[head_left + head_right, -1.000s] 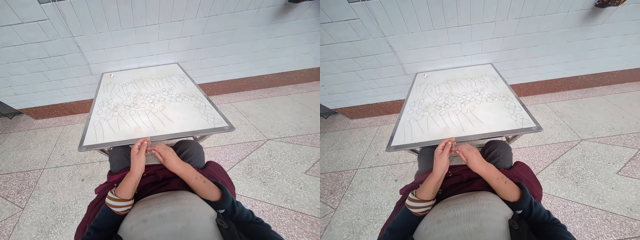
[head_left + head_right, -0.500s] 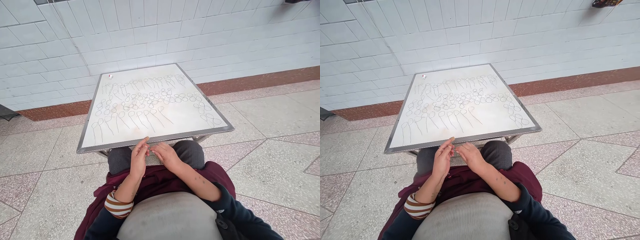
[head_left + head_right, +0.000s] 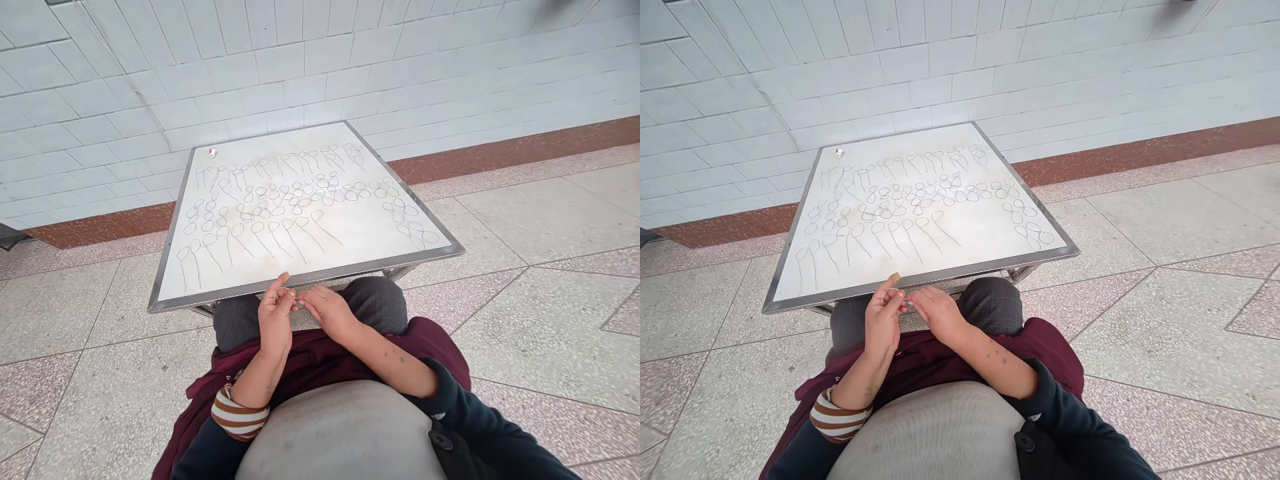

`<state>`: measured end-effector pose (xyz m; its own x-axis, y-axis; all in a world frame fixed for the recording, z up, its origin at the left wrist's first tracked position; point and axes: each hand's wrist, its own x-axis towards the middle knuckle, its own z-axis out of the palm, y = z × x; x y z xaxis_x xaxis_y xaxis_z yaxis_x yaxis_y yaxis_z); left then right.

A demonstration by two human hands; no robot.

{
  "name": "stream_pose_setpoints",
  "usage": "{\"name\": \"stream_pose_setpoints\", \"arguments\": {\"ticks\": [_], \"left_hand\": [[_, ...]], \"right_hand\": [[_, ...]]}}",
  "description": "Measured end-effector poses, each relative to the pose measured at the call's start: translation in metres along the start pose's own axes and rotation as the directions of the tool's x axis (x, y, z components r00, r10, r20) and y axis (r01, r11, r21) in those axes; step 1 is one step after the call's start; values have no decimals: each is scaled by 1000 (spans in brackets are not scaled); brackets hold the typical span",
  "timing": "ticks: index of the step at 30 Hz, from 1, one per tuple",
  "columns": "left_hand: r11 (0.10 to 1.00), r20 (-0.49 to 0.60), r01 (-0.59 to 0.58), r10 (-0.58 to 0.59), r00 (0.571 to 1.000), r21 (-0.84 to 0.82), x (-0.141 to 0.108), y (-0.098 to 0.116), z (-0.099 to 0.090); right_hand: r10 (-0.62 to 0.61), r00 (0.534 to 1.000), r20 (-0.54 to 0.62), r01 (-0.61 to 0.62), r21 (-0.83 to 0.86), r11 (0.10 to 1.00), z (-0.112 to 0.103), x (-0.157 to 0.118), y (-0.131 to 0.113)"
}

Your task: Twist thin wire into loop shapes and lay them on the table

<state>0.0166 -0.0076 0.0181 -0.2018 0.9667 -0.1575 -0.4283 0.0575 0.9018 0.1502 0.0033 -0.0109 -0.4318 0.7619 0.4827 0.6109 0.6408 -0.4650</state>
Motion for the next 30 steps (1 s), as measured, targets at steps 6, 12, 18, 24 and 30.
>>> {"name": "stream_pose_setpoints", "arguments": {"ticks": [6,12,18,24,30], "left_hand": [[996,-90,-14,6,996,-84,-2,-1,3],[997,-79,-6,1,997,-71,2,2,-4],[998,-71,-23,19,997,-53,0,0,-3],[998,-78,-54,52,996,-33,0,4,-5],[997,-68,-77,77,995,-5,-1,7,-6]], "right_hand": [[139,990,28,-139,2,990,7,-4,-8],[172,984,35,-174,54,983,3,-6,-12],[201,980,10,-201,64,977,4,-8,-15],[202,979,18,-203,109,973,3,-9,-15],[214,977,7,-213,90,973,0,-13,-13]]}}
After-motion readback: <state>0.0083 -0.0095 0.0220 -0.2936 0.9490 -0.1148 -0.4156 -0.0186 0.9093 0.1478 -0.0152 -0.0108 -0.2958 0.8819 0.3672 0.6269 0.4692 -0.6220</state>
